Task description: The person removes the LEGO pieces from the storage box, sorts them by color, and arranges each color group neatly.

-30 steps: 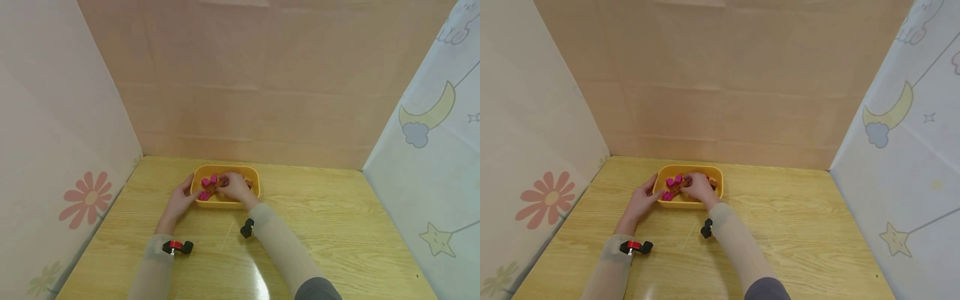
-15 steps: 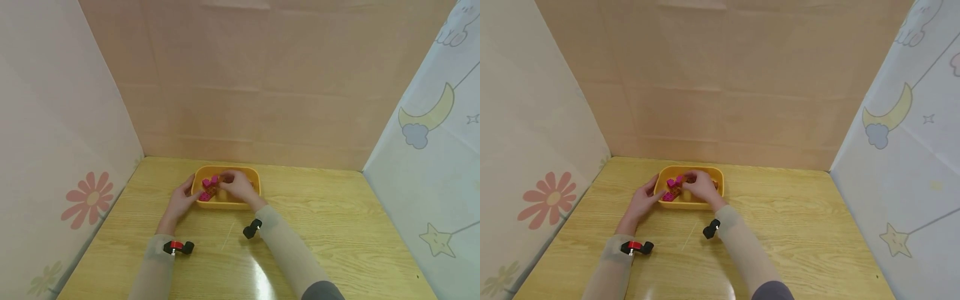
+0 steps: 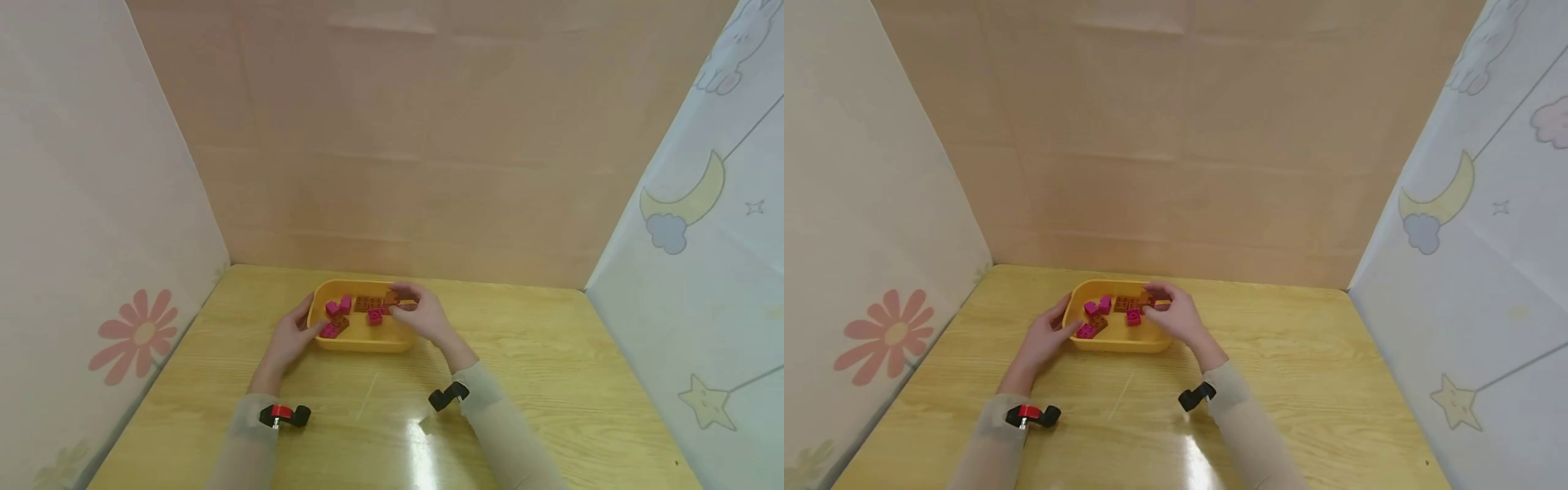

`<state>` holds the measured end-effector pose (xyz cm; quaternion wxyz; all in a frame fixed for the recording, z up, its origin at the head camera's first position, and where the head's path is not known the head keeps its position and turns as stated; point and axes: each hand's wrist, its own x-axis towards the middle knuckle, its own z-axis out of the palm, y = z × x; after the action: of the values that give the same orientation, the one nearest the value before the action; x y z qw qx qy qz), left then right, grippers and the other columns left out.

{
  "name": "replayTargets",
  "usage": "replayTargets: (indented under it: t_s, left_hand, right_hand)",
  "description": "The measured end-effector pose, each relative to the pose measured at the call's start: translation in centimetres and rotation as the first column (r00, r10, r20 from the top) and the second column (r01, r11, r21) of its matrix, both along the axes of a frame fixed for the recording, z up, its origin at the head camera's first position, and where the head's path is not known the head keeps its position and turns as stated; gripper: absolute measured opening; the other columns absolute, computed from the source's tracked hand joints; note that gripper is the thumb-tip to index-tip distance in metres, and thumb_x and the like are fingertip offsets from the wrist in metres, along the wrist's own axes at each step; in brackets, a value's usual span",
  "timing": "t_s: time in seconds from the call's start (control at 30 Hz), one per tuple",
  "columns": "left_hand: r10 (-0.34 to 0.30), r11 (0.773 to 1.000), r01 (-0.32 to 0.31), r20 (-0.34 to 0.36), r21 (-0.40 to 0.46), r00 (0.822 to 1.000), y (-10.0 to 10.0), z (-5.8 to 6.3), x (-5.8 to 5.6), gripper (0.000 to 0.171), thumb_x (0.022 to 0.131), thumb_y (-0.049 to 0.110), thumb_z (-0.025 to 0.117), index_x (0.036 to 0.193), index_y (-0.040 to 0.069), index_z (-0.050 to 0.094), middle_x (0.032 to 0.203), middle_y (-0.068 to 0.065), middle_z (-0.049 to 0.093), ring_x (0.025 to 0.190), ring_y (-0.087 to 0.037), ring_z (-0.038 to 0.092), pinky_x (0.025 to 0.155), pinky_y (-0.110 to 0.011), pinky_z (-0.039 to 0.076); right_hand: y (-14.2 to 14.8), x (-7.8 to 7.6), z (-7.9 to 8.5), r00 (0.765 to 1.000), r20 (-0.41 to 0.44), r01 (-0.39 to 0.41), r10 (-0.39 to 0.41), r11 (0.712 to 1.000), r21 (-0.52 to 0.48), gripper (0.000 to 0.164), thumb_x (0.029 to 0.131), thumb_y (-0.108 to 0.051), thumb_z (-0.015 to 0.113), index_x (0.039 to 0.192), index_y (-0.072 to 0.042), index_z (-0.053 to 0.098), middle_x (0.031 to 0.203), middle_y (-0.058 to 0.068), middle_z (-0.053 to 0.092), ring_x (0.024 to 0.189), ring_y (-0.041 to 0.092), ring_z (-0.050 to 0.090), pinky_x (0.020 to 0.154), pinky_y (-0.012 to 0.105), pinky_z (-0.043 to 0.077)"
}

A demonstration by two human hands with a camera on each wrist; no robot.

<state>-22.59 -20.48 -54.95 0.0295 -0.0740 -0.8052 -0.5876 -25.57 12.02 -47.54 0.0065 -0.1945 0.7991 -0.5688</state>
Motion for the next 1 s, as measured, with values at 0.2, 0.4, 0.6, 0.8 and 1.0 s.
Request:
replayTargets:
  t_s: [0.2,0.4,0.6,0.8,1.0]
  left_hand:
    - [-0.007,1.0,0.007,-0.006,-0.002,1.0,0.0,0.0,0.0,0.078,0.104,0.024,0.074,0.168,0.007,0.033,0.173,-0.012,0.032,0.158,-0.034,0.032,0.126,-0.048,0.032]
    - [0.014,1.0,-0.014,0.023,-0.027,1.0,0.0,0.2,0.1,0.081,0.104,0.029,0.075,0.17,0.01,0.031,0.174,-0.01,0.031,0.159,-0.034,0.031,0.125,-0.049,0.033]
    - [0.013,0.999,-0.012,0.03,-0.032,0.999,0.0,0.3,0.2,0.081,0.104,0.028,0.074,0.17,0.011,0.03,0.174,-0.01,0.03,0.159,-0.034,0.031,0.125,-0.049,0.033]
    - [0.007,0.999,-0.006,0.028,-0.035,1.0,0.0,0.4,0.3,0.081,0.105,0.028,0.073,0.17,0.011,0.029,0.175,-0.01,0.029,0.16,-0.034,0.029,0.127,-0.05,0.031]
    - [0.007,0.999,-0.006,0.041,-0.031,0.999,0.0,0.4,0.4,0.08,0.104,0.029,0.074,0.17,0.012,0.03,0.174,-0.009,0.03,0.159,-0.034,0.031,0.126,-0.05,0.033]
  right_hand:
    - [5.2,-0.2,-0.3,0.998,0.015,0.065,-0.065,0.998,0.006,0.044,0.095,-0.008,0.08,0.138,-0.005,0.07,0.131,0.014,0.07,0.123,0.03,0.064,0.104,0.037,0.058]
    - [9.1,-0.6,-1.2,0.995,0.034,0.091,-0.092,0.996,0.025,0.044,0.1,-0.013,0.078,0.142,-0.008,0.069,0.132,0.015,0.072,0.125,0.035,0.067,0.099,0.034,0.059]
    - [11.2,-1.4,-2.9,0.994,0.073,0.08,-0.087,0.993,0.09,0.051,0.097,-0.009,0.079,0.146,-0.002,0.064,0.137,0.018,0.069,0.127,0.037,0.064,0.103,0.045,0.058]
    - [11.7,-2.8,-5.0,0.991,0.099,0.069,-0.089,0.98,0.189,0.053,0.096,-0.008,0.079,0.145,0.0,0.063,0.14,0.02,0.067,0.125,0.039,0.067,0.106,0.05,0.056]
    - [11.3,-4.1,-6.2,0.99,0.09,0.088,-0.111,0.97,0.225,0.05,0.097,-0.011,0.08,0.144,-0.002,0.065,0.138,0.017,0.069,0.123,0.034,0.066,0.11,0.051,0.052]
